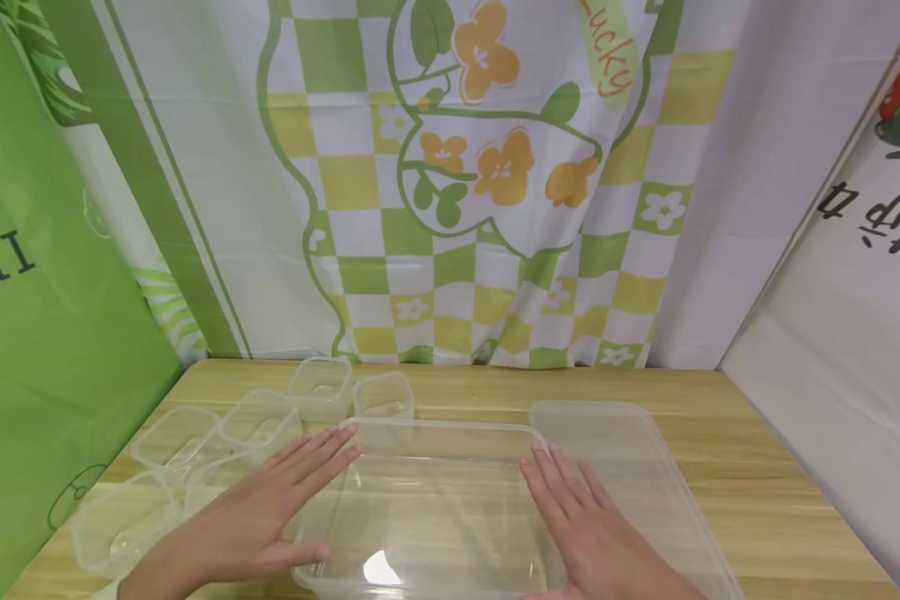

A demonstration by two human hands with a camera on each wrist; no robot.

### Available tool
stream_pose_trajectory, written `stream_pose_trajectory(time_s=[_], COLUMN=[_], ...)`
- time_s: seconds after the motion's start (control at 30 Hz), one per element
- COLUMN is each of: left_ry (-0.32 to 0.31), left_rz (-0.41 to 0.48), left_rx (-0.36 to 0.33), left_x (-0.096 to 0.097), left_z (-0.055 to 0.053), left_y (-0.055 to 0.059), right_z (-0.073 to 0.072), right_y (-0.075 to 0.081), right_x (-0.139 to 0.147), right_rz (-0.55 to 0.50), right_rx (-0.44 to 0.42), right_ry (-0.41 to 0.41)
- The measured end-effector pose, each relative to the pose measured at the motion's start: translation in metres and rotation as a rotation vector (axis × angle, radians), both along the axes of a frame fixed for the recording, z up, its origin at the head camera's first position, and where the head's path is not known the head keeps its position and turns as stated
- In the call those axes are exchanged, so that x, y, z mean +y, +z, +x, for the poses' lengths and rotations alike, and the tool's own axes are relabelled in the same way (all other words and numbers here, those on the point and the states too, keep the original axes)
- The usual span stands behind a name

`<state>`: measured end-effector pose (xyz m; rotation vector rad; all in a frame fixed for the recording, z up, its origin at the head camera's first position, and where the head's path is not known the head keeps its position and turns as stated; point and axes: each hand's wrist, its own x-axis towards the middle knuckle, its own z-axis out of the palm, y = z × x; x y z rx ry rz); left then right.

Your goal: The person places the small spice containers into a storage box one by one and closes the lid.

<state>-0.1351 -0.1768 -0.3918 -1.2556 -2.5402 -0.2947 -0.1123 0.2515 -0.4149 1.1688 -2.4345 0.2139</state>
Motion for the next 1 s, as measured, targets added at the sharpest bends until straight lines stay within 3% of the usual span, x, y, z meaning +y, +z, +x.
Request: stream_pose_trajectory(time_s=[0.3,0.53,0.77,1.0], left_ry=[0.094,0.212,0.235,0.280], left_rz=[0.077,0.122,0.165,0.192], left_rx=[-0.005,-0.043,-0.014,-0.028], left_x=[-0.028,-0.050,-0.070,-0.090], left_z=[-0.002,-0.010,-0.017,-0.016], left_y=[0.008,0.014,0.016,0.019], right_z=[0.001,0.003,0.004,0.004], right_y=[-0.005,-0.008,-0.013,-0.015], right_x=[0.010,0.013,0.016,0.015], right_rz=[-0.101,-0.115,-0.108,-0.103], right_rx=[-0.127,-0.188,-0.193,-0.205], right_ry=[-0.013,-0.038,-0.046,-0.069])
